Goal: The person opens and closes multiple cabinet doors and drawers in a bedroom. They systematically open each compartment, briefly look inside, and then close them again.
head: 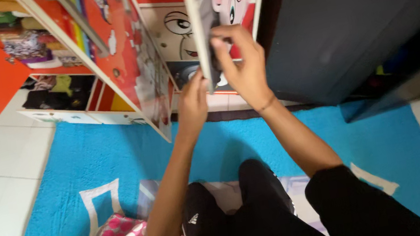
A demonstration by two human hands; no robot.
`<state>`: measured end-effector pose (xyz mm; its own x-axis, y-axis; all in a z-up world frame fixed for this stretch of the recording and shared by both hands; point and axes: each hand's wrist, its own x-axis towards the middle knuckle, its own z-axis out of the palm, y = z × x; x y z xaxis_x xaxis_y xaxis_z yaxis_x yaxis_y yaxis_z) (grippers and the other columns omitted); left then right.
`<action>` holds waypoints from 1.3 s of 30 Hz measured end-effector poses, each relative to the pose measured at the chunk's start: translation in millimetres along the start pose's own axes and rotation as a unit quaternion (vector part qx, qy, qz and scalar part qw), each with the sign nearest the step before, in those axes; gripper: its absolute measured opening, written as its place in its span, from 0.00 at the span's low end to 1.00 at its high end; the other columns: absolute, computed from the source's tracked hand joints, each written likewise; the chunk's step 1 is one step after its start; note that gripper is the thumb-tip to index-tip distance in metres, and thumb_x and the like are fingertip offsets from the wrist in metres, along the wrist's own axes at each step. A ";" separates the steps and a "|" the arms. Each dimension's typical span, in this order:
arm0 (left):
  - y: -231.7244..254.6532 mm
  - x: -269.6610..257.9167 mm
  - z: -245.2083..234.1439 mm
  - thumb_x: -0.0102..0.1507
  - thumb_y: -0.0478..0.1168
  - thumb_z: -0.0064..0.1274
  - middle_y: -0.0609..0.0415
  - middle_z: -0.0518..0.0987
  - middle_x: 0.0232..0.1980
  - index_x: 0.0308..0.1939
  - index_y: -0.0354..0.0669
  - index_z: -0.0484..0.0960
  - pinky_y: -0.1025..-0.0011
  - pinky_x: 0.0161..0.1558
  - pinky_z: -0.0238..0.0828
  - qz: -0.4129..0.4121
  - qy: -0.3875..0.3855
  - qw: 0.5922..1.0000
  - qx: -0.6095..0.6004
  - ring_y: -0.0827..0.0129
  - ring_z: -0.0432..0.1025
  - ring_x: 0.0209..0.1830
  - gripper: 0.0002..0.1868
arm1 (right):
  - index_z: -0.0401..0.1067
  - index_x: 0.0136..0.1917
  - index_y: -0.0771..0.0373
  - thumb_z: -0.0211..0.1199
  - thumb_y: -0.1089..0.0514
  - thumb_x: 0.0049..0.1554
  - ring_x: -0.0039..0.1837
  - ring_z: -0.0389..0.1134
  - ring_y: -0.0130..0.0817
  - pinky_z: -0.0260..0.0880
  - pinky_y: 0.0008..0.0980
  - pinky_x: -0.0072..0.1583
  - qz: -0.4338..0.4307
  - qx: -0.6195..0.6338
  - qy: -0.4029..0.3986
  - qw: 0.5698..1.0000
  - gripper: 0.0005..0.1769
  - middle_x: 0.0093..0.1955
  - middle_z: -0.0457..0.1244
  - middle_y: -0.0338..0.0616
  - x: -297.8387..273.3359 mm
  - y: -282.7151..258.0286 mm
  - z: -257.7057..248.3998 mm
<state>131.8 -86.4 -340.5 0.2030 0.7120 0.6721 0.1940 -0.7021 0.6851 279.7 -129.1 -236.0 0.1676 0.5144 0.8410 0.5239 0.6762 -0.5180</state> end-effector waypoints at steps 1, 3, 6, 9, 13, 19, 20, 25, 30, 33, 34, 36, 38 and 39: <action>7.7 -5.4 13.2 0.73 0.40 0.45 0.41 0.80 0.63 0.68 0.35 0.74 0.62 0.59 0.75 -0.030 -0.030 0.999 -0.035 0.55 0.79 0.56 0.21 | 0.72 0.58 0.67 0.67 0.61 0.64 0.56 0.69 0.36 0.70 0.30 0.61 0.017 0.000 0.014 1.000 0.11 0.56 0.67 0.46 -6.9 -4.9 -15.3; 23.3 -8.3 39.0 0.71 0.41 0.50 0.42 0.81 0.62 0.67 0.36 0.74 0.64 0.56 0.76 -0.003 -0.061 0.996 -0.058 0.56 0.80 0.53 0.22 | 0.70 0.59 0.68 0.72 0.56 0.59 0.60 0.67 0.38 0.69 0.32 0.63 0.046 0.003 0.039 0.998 0.20 0.58 0.65 0.48 -16.5 -9.1 -42.8; 40.9 -4.3 58.2 0.69 0.41 0.56 0.42 0.82 0.57 0.66 0.38 0.77 0.63 0.56 0.74 0.085 -0.124 0.989 -0.006 0.53 0.79 0.52 0.22 | 0.74 0.52 0.67 0.74 0.55 0.62 0.70 0.61 0.47 0.62 0.43 0.71 -0.005 -0.203 0.083 0.976 0.15 0.66 0.62 0.53 -29.3 -5.1 -82.7; 42.5 1.0 59.7 0.67 0.42 0.57 0.46 0.85 0.51 0.65 0.42 0.79 0.63 0.51 0.74 0.044 -0.223 0.974 0.019 0.56 0.80 0.45 0.22 | 0.76 0.50 0.66 0.72 0.53 0.65 0.69 0.59 0.46 0.57 0.46 0.70 0.026 -0.259 0.084 0.962 0.14 0.64 0.63 0.51 -38.7 10.6 -120.5; 23.6 -6.0 43.7 0.70 0.44 0.53 0.47 0.86 0.54 0.66 0.45 0.78 0.66 0.56 0.76 0.002 -0.193 0.980 -0.044 0.61 0.82 0.54 0.21 | 0.80 0.53 0.64 0.66 0.51 0.70 0.63 0.59 0.45 0.57 0.44 0.66 0.038 -0.311 0.137 0.940 0.14 0.60 0.64 0.50 -35.7 47.6 -160.8; -17.1 -18.3 35.8 0.69 0.49 0.54 0.45 0.85 0.53 0.63 0.45 0.80 0.65 0.54 0.75 -0.118 -0.209 0.971 -0.019 0.61 0.81 0.54 0.21 | 0.79 0.59 0.65 0.56 0.48 0.73 0.63 0.61 0.44 0.61 0.43 0.66 0.010 -0.327 0.179 0.928 0.19 0.61 0.65 0.49 -21.2 99.8 -207.3; -23.2 -20.2 36.3 0.68 0.50 0.53 0.45 0.85 0.52 0.63 0.45 0.80 0.65 0.54 0.75 -0.133 -0.210 0.969 -0.015 0.61 0.81 0.54 0.22 | 0.79 0.60 0.65 0.56 0.47 0.74 0.64 0.61 0.44 0.62 0.43 0.67 -0.001 -0.328 0.181 0.927 0.20 0.61 0.66 0.49 -19.7 106.7 -212.3; -53.1 -25.4 40.7 0.71 0.50 0.51 0.44 0.85 0.55 0.62 0.41 0.80 0.64 0.60 0.74 -0.120 -0.199 0.971 -0.058 0.60 0.80 0.58 0.22 | 0.80 0.57 0.63 0.57 0.43 0.75 0.62 0.62 0.43 0.62 0.43 0.66 0.006 -0.343 0.185 0.921 0.22 0.59 0.67 0.47 -18.9 132.0 -228.3; -78.5 -31.8 39.8 0.70 0.50 0.52 0.42 0.83 0.58 0.62 0.40 0.80 0.65 0.58 0.74 -0.147 -0.170 0.974 -0.030 0.59 0.79 0.58 0.22 | 0.67 0.72 0.70 0.65 0.49 0.77 0.70 0.64 0.43 0.67 0.40 0.71 -0.051 -0.310 0.283 0.906 0.23 0.67 0.59 0.50 -24.4 135.5 -209.9; -98.0 -30.5 36.8 0.70 0.49 0.52 0.42 0.83 0.58 0.62 0.40 0.79 0.66 0.58 0.73 -0.147 -0.144 0.978 -0.016 0.59 0.79 0.58 0.22 | 0.68 0.67 0.66 0.57 0.59 0.72 0.69 0.64 0.39 0.66 0.34 0.65 -0.124 -0.326 0.398 0.848 0.13 0.68 0.60 0.47 -43.9 123.5 -174.0; -105.5 -30.5 35.8 0.70 0.49 0.52 0.42 0.83 0.57 0.62 0.40 0.80 0.66 0.58 0.74 -0.148 -0.134 0.980 -0.006 0.59 0.79 0.58 0.21 | 0.69 0.61 0.65 0.55 0.62 0.71 0.64 0.64 0.37 0.67 0.34 0.64 -0.108 -0.258 0.372 0.885 0.07 0.63 0.60 0.45 -51.9 121.5 -152.2; -122.0 -27.7 34.8 0.70 0.47 0.52 0.43 0.84 0.56 0.61 0.40 0.80 0.67 0.57 0.74 -0.154 -0.101 0.983 0.005 0.60 0.80 0.57 0.20 | 0.67 0.50 0.68 0.54 0.67 0.67 0.55 0.64 0.35 0.67 0.32 0.58 0.008 -0.065 0.301 0.951 0.03 0.53 0.64 0.48 -69.6 123.5 -93.3; -140.2 -18.4 32.3 0.69 0.45 0.52 0.45 0.85 0.54 0.61 0.41 0.79 0.68 0.55 0.75 -0.163 -0.055 0.985 0.009 0.62 0.81 0.57 0.19 | 0.73 0.50 0.67 0.56 0.70 0.59 0.50 0.67 0.28 0.70 0.30 0.54 0.052 -0.033 0.125 0.990 0.08 0.48 0.68 0.46 -69.8 144.5 -33.0; -149.5 -12.7 28.0 0.69 0.43 0.52 0.44 0.85 0.54 0.61 0.41 0.79 0.68 0.54 0.75 -0.167 -0.039 0.985 0.018 0.62 0.80 0.57 0.18 | 0.77 0.54 0.64 0.58 0.69 0.58 0.46 0.68 0.27 0.71 0.30 0.49 0.095 -0.031 0.055 0.993 0.12 0.43 0.69 0.44 -63.1 162.2 4.8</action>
<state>127.1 9.2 -459.4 0.1950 0.9013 0.3867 0.2965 -0.4300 0.8527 350.1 -49.4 -373.8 0.3569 0.5669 0.7424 0.5239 0.5365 -0.6616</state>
